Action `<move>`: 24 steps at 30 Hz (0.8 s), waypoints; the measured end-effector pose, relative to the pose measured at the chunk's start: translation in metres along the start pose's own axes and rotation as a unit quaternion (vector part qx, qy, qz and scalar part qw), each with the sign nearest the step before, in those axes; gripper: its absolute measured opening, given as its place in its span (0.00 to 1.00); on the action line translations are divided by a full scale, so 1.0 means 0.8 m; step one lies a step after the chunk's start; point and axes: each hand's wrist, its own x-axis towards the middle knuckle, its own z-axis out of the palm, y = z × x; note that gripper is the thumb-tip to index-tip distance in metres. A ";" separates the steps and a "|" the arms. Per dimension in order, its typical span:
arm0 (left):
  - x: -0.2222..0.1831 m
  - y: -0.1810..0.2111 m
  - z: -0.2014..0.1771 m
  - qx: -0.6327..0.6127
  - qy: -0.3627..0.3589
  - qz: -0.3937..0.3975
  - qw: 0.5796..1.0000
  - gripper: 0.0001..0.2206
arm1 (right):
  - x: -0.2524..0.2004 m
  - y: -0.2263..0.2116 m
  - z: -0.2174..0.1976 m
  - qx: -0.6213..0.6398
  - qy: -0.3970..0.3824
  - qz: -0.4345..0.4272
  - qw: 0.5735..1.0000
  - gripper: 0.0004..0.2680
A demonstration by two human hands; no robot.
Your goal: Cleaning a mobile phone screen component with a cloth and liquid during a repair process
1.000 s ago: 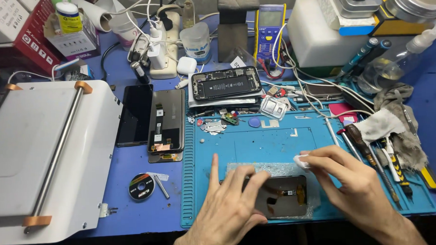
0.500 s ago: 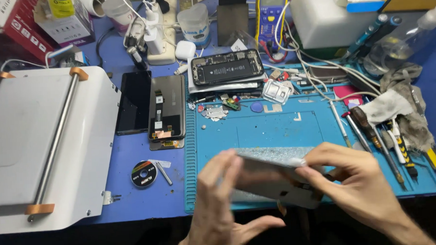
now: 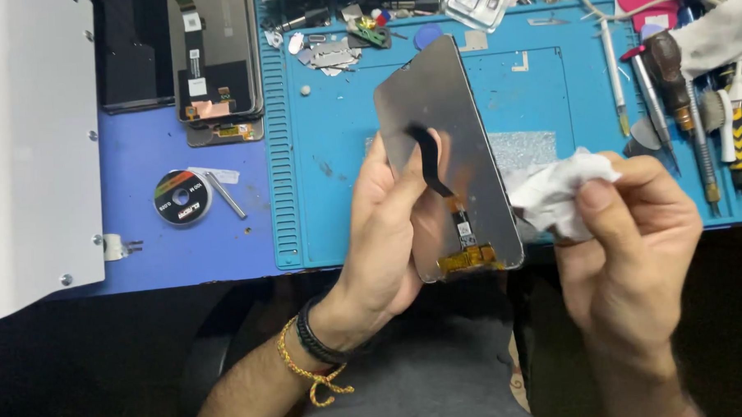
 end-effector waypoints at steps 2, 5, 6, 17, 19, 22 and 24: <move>0.001 0.000 0.002 -0.001 0.009 -0.011 1.000 0.10 | -0.002 -0.003 -0.013 -0.035 0.013 0.010 0.999 0.06; 0.000 0.011 0.013 0.020 0.003 -0.007 1.000 0.13 | -0.008 -0.016 -0.013 -0.125 -0.005 0.005 0.992 0.07; -0.001 0.015 0.019 0.041 -0.012 0.005 0.999 0.18 | -0.011 -0.023 -0.011 -0.179 -0.035 -0.009 0.983 0.06; 0.000 0.024 0.029 0.263 -0.007 0.082 0.961 0.20 | -0.003 -0.045 0.025 -0.254 -0.133 0.012 0.958 0.06; -0.001 0.024 0.029 0.271 -0.013 0.107 0.956 0.19 | -0.004 -0.046 0.029 -0.273 -0.141 0.002 0.952 0.05; -0.003 0.026 0.029 0.278 -0.010 0.125 0.952 0.19 | -0.007 -0.046 0.029 -0.272 -0.126 0.047 0.953 0.05; -0.003 0.024 0.029 0.269 -0.008 0.132 0.954 0.18 | -0.009 -0.048 0.032 -0.271 -0.143 0.051 0.950 0.03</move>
